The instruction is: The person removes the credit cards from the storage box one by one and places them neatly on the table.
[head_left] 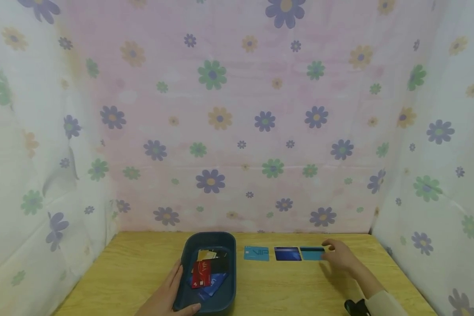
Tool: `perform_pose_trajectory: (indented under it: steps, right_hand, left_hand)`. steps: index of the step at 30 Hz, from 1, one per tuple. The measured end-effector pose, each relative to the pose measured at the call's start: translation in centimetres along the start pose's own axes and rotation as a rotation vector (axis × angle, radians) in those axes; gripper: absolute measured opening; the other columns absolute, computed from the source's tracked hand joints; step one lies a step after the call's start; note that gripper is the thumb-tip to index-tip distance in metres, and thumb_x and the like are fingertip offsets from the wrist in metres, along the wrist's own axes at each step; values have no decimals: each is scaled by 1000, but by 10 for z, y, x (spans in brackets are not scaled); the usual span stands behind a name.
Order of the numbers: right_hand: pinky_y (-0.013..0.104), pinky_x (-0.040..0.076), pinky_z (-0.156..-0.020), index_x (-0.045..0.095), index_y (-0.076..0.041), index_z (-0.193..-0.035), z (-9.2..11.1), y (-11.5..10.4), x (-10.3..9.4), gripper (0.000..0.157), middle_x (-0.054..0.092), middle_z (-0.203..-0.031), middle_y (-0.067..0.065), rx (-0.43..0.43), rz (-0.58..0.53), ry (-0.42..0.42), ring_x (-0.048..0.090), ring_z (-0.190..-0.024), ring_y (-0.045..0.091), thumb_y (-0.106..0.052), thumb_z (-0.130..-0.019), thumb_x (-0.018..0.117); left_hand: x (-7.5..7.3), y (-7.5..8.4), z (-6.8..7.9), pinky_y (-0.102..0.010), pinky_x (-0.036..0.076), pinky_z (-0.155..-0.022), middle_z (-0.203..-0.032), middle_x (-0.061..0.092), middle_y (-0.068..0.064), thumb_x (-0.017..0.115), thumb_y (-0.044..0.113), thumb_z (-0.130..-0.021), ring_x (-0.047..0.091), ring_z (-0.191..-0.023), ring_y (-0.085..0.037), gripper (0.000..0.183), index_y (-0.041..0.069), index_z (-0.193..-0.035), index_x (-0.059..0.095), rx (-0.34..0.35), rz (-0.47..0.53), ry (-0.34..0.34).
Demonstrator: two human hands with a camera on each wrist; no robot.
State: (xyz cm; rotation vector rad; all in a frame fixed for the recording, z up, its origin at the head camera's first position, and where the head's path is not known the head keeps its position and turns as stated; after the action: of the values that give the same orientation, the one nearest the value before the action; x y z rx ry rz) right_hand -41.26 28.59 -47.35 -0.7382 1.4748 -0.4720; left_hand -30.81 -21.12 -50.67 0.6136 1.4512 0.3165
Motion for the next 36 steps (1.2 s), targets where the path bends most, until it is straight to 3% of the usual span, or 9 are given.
perform_pose_trajectory:
  steps: [10,17,20,24,28,36]
  right_hand:
    - [50,57,-81,57,11,-130,8,-20,7,43,58,-126,32,-13,-58,-36,61,-106,43,-11,-95,70]
    - [52,57,-84,56,8,-133,14,-36,16,46,57,-131,31,-22,-102,-54,59,-112,45,-13,-95,71]
    - [49,57,-82,57,6,-133,16,-44,21,47,57,-131,30,-29,-114,-62,61,-108,40,-16,-95,73]
    - [42,57,-77,56,7,-134,19,-53,33,49,55,-129,29,-60,-146,-102,60,-103,30,-19,-95,72]
    - [39,56,-75,54,6,-136,22,-61,46,50,53,-129,29,-86,-161,-158,58,-102,27,-22,-98,70]
    - [46,57,-76,55,4,-137,27,-79,67,51,55,-130,27,-108,-181,-193,60,-104,32,-20,-96,72]
  left_hand:
    - [-1,2,1,-73,40,-103,-168,12,-26,71,69,-82,33,-144,-54,120,-7,-160,18,5,3,-2]
    - [-1,2,0,-74,39,-103,-168,12,-26,71,70,-82,34,-143,-54,121,-6,-160,19,-9,1,-7]
    - [-1,1,0,-73,39,-104,-168,12,-26,71,70,-82,33,-144,-54,121,-6,-160,19,-7,7,-6]
    - [0,0,0,-74,40,-103,-168,11,-25,71,70,-82,33,-144,-55,121,-6,-160,19,-14,5,-8]
    - [0,0,-1,-74,40,-102,-168,12,-25,70,71,-82,34,-143,-54,121,-6,-160,19,-23,2,-14]
    - [-1,1,1,-73,39,-104,-168,13,-26,70,71,-82,33,-144,-54,121,-7,-160,20,-5,-8,-4]
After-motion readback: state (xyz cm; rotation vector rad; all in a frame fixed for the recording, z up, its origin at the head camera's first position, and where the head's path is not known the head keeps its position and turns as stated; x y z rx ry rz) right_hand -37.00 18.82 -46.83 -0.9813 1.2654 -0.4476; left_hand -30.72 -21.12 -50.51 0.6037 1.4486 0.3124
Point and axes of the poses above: each hand's wrist, its own z-axis away from the middle knuckle, its own x-axis out of the palm, y = z × x, the point moved 8 cm from there along -z, towards the middle knuckle
